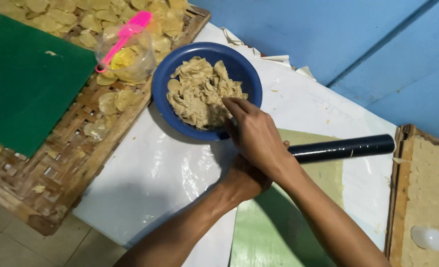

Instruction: Rolling out small pieces of dough into thin crackers using a rolling pin.

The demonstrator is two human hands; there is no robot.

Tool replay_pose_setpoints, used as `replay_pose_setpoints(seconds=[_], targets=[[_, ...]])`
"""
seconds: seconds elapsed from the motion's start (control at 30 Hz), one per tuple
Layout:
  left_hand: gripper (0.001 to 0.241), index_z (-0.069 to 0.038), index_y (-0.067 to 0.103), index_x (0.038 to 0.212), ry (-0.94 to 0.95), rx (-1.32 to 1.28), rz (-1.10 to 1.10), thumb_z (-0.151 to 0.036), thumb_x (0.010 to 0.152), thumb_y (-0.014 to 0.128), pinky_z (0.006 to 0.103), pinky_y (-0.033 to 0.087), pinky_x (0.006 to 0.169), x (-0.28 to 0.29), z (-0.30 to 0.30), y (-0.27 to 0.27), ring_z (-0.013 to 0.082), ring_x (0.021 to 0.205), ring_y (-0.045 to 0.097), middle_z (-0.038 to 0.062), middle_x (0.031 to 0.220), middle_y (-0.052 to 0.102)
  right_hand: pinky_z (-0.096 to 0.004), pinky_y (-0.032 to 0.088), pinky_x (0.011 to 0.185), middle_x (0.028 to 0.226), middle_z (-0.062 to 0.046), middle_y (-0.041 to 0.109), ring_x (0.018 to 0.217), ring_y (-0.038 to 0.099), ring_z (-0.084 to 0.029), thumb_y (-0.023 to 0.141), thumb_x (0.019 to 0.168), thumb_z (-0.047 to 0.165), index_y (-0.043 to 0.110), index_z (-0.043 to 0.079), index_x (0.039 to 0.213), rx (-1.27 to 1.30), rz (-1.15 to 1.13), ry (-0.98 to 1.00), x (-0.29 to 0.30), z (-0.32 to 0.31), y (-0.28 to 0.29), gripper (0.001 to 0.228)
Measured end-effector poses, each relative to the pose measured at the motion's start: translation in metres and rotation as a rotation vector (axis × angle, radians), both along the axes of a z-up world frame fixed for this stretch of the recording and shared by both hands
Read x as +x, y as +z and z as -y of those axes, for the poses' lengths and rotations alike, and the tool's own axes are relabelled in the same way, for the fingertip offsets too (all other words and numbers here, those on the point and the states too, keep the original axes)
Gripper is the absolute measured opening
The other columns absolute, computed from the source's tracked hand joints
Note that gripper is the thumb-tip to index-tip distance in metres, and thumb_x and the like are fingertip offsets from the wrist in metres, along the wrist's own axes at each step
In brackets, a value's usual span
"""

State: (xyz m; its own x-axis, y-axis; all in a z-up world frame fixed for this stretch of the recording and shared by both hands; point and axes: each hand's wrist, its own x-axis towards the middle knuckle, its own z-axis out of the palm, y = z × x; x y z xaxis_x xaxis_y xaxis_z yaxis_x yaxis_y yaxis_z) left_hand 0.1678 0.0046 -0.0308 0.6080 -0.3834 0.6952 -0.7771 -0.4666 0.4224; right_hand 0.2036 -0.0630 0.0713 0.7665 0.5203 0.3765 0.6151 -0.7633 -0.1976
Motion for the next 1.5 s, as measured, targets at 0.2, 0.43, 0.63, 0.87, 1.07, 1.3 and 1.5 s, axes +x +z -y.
replay_pose_setpoints(seconds=[0.2,0.43,0.63,0.87,1.07,1.3,1.5], targets=[[0.045,0.01,0.061,0.13,0.016,-0.081,-0.051,-0.006,0.089,0.069,0.0387,0.052,0.078,0.008,-0.022,0.005,0.0283,0.083,0.067,0.021,0.105,0.073,-0.049,0.062,0.071,0.098,-0.019,0.073,0.083,0.074,-0.038,0.068,0.088,0.005,0.076,0.003,0.11,-0.21,-0.017,-0.065,0.064,-0.034,-0.045,0.024],[0.04,0.013,0.063,0.125,-0.04,-0.191,-0.151,-0.003,0.088,0.065,0.0399,0.051,0.074,-0.01,-0.002,0.005,0.0304,0.078,0.068,0.022,0.1,0.074,-0.047,0.06,0.058,0.082,-0.017,0.07,0.07,0.071,-0.039,0.065,0.087,0.002,0.074,0.0,0.09,-0.191,0.062,-0.056,0.095,-0.024,-0.088,0.01],[0.026,0.005,0.073,0.07,0.107,0.095,-0.451,-0.018,0.079,0.065,0.0526,0.042,0.066,-0.003,0.037,-0.068,0.0511,0.072,0.063,0.026,0.066,0.067,-0.043,0.057,0.06,0.072,-0.011,0.065,0.069,0.069,-0.035,0.055,0.095,0.006,0.069,0.005,0.083,0.025,0.028,-0.037,0.091,-0.019,-0.067,0.019],[0.019,-0.003,0.074,0.067,0.129,0.219,-0.281,-0.022,0.07,0.072,0.0467,0.046,0.066,0.003,0.024,-0.079,0.0395,0.062,0.063,0.015,0.059,0.064,-0.046,0.059,0.067,0.092,-0.014,0.063,0.084,0.069,-0.039,0.064,0.086,0.014,0.067,0.011,0.121,-0.274,0.082,-0.011,0.057,-0.002,-0.04,0.035],[0.018,-0.008,0.076,0.063,0.068,0.326,-0.051,-0.025,0.062,0.084,0.0482,0.049,0.066,0.008,0.013,-0.078,0.0363,0.054,0.062,0.013,0.052,0.061,-0.05,0.059,0.074,0.091,-0.019,0.07,0.086,0.073,-0.04,0.065,0.088,0.005,0.04,0.004,0.144,0.089,-0.221,0.032,0.025,0.041,0.001,0.061],[0.053,0.007,0.064,0.129,0.27,0.033,-0.044,-0.021,0.088,0.083,0.0372,0.053,0.075,-0.004,0.0,0.017,0.0241,0.085,0.066,0.016,0.107,0.073,-0.023,0.05,0.06,0.103,-0.012,0.066,0.074,0.06,-0.014,0.083,0.089,0.004,0.078,0.003,0.107,0.276,0.037,-0.195,-0.072,0.125,0.05,0.018],[0.051,0.002,0.07,0.121,0.309,-0.104,0.087,-0.043,0.096,0.075,0.0377,0.052,0.074,-0.002,0.014,0.003,0.0276,0.087,0.067,0.011,0.1,0.069,-0.04,0.058,0.074,0.086,-0.009,0.079,0.078,0.076,-0.03,0.083,0.081,0.005,0.08,0.011,0.096,0.353,-0.22,-0.578,-0.129,0.216,-0.053,0.016]])
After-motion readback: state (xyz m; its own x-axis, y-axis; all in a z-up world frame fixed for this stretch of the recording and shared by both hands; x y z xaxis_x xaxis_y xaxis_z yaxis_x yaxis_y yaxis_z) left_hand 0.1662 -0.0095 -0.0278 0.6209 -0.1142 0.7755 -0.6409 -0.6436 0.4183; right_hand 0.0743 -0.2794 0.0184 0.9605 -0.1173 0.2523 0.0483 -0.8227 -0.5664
